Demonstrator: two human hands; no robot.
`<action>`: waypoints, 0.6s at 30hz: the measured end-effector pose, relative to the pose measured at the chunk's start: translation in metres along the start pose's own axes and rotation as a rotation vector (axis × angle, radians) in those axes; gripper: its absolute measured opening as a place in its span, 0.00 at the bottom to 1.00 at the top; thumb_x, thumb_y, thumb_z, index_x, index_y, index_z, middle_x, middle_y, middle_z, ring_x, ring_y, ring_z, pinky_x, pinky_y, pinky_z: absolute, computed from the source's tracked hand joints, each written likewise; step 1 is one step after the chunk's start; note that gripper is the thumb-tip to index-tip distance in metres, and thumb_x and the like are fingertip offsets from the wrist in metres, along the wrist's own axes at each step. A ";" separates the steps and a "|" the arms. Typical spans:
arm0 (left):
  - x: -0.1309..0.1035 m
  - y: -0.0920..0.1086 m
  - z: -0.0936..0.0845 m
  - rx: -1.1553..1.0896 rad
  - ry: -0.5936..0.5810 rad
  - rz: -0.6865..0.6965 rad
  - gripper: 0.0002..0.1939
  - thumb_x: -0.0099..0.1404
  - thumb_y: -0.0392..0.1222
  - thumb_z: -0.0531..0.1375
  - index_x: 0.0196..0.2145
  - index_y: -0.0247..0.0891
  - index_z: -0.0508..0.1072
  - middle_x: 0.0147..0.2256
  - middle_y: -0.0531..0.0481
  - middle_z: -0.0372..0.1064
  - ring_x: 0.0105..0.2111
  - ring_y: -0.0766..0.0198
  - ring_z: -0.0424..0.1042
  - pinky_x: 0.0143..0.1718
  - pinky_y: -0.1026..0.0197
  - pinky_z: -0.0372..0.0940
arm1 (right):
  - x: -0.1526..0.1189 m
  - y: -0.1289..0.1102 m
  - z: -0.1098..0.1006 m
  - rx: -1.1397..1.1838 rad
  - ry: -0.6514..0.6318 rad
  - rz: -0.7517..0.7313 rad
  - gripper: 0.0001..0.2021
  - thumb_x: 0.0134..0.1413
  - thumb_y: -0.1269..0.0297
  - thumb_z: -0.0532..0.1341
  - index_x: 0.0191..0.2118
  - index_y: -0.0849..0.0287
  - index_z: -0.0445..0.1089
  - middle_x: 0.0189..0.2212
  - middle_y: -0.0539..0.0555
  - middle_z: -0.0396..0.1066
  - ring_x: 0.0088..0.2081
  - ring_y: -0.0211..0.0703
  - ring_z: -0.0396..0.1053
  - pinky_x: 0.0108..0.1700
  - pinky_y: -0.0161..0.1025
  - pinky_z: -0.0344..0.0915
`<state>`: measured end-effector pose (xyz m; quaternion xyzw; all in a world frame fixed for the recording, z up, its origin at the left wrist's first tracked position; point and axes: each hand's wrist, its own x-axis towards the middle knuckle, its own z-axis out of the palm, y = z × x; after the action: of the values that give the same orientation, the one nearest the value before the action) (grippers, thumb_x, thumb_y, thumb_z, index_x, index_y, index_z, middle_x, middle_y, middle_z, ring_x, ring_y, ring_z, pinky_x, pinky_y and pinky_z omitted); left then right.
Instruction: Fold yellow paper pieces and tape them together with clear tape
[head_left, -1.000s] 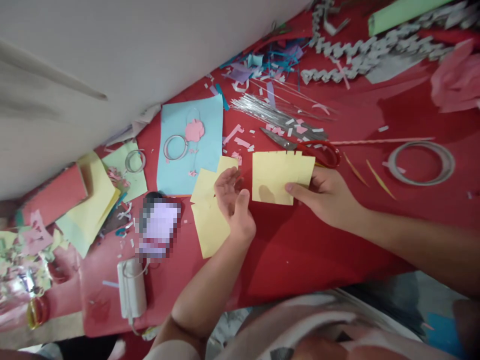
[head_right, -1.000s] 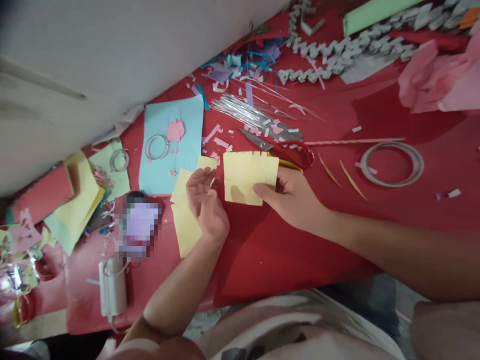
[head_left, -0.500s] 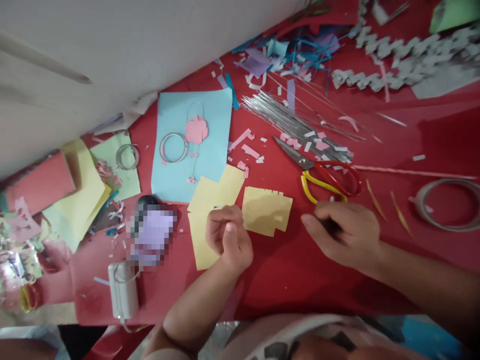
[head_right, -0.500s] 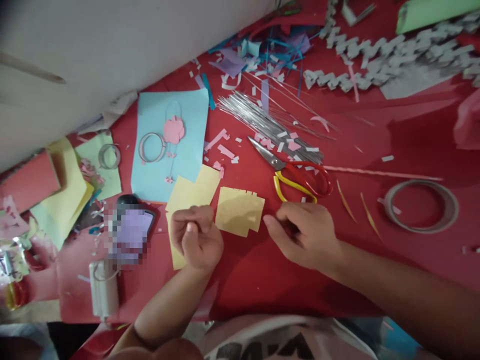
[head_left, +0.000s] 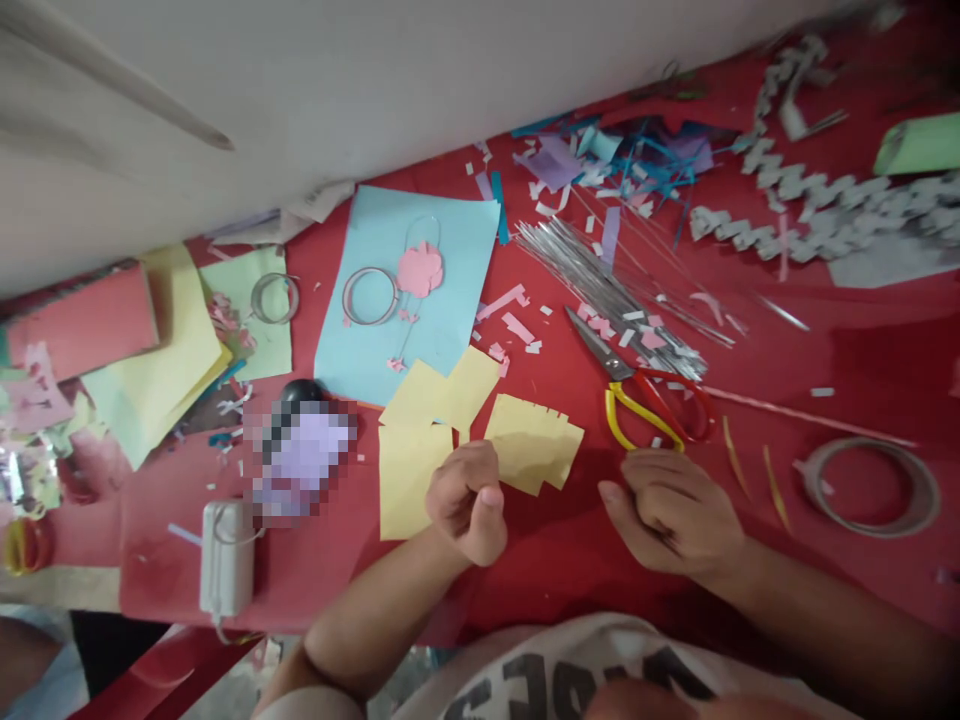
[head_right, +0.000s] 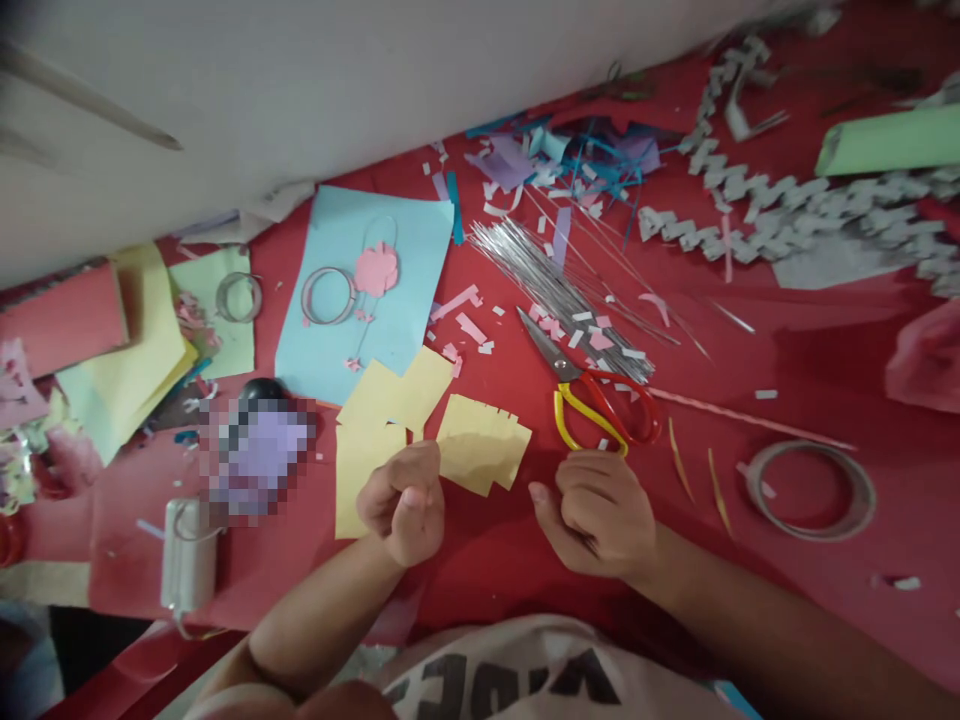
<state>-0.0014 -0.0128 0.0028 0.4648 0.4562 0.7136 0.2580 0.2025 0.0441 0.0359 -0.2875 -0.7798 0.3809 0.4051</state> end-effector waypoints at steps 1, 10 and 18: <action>-0.001 -0.002 -0.002 0.022 -0.011 0.021 0.15 0.69 0.41 0.57 0.26 0.41 0.58 0.19 0.59 0.47 0.17 0.70 0.47 0.24 0.61 0.45 | -0.001 0.001 0.001 -0.006 0.003 -0.016 0.25 0.55 0.87 0.62 0.25 0.55 0.47 0.21 0.44 0.48 0.24 0.37 0.46 0.28 0.42 0.46; -0.007 0.017 0.006 0.172 -0.272 0.400 0.08 0.64 0.37 0.59 0.29 0.41 0.64 0.19 0.57 0.56 0.18 0.68 0.55 0.23 0.60 0.51 | -0.003 0.017 0.015 -0.143 0.200 -0.226 0.25 0.60 0.78 0.62 0.23 0.55 0.45 0.19 0.43 0.47 0.22 0.37 0.45 0.28 0.42 0.44; -0.011 0.044 -0.001 0.463 -0.396 0.759 0.06 0.62 0.34 0.60 0.29 0.41 0.66 0.19 0.56 0.63 0.17 0.66 0.60 0.23 0.59 0.53 | -0.031 -0.017 0.028 -0.168 0.039 -0.168 0.22 0.65 0.64 0.60 0.21 0.54 0.52 0.18 0.46 0.54 0.22 0.38 0.52 0.28 0.39 0.49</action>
<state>0.0053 -0.0417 0.0372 0.7704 0.3435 0.5349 -0.0486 0.1922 0.0012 0.0268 -0.2614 -0.8224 0.2733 0.4250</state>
